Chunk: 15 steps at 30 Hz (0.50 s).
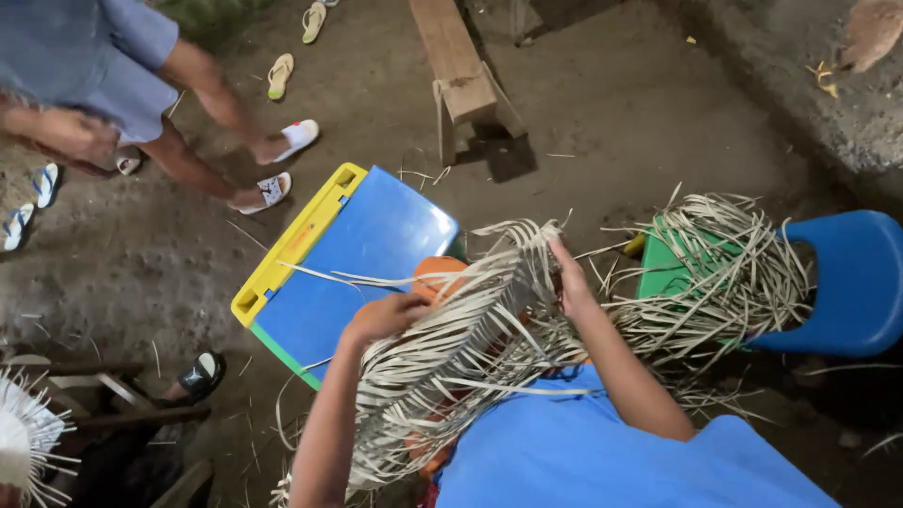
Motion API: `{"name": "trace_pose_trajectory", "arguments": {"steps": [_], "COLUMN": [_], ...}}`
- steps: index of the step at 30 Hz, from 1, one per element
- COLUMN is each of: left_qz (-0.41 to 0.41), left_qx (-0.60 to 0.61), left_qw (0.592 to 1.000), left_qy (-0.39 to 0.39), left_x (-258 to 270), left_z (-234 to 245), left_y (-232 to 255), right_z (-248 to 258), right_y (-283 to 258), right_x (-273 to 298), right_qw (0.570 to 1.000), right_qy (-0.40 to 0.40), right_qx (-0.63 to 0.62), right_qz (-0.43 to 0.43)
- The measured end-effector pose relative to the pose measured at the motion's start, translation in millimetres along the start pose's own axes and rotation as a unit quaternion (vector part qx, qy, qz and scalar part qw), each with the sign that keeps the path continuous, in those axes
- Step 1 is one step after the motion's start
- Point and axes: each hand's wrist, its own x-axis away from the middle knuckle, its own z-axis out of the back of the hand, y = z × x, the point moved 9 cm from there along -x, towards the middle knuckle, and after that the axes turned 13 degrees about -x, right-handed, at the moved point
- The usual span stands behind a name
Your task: Weaving dried palm leaves together to create a mat or similar structure.
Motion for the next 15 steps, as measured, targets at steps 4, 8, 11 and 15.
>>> {"name": "trace_pose_trajectory", "arguments": {"steps": [4,8,11,15], "left_qz": [0.031,0.033,0.051,-0.008], "left_qx": [-0.13,-0.173,-0.2,-0.298], "left_qw": [0.988,0.982,0.977,0.953], "left_qy": [-0.075,-0.072,-0.051,-0.048], "left_x": [-13,-57,-57,-81], "left_z": [-22,-71,-74,-131], "left_y": [-4,-45,-49,-82], "right_z": [1,-43,-37,-50], "right_y": [6,-11,-8,-5], "right_x": [-26,33,23,35], "right_qw": [0.998,0.995,0.993,0.99], "right_qy": [0.004,-0.016,-0.009,-0.014], "right_qx": [0.061,0.084,0.091,0.126], "right_qz": [0.013,0.058,0.07,0.069]}}
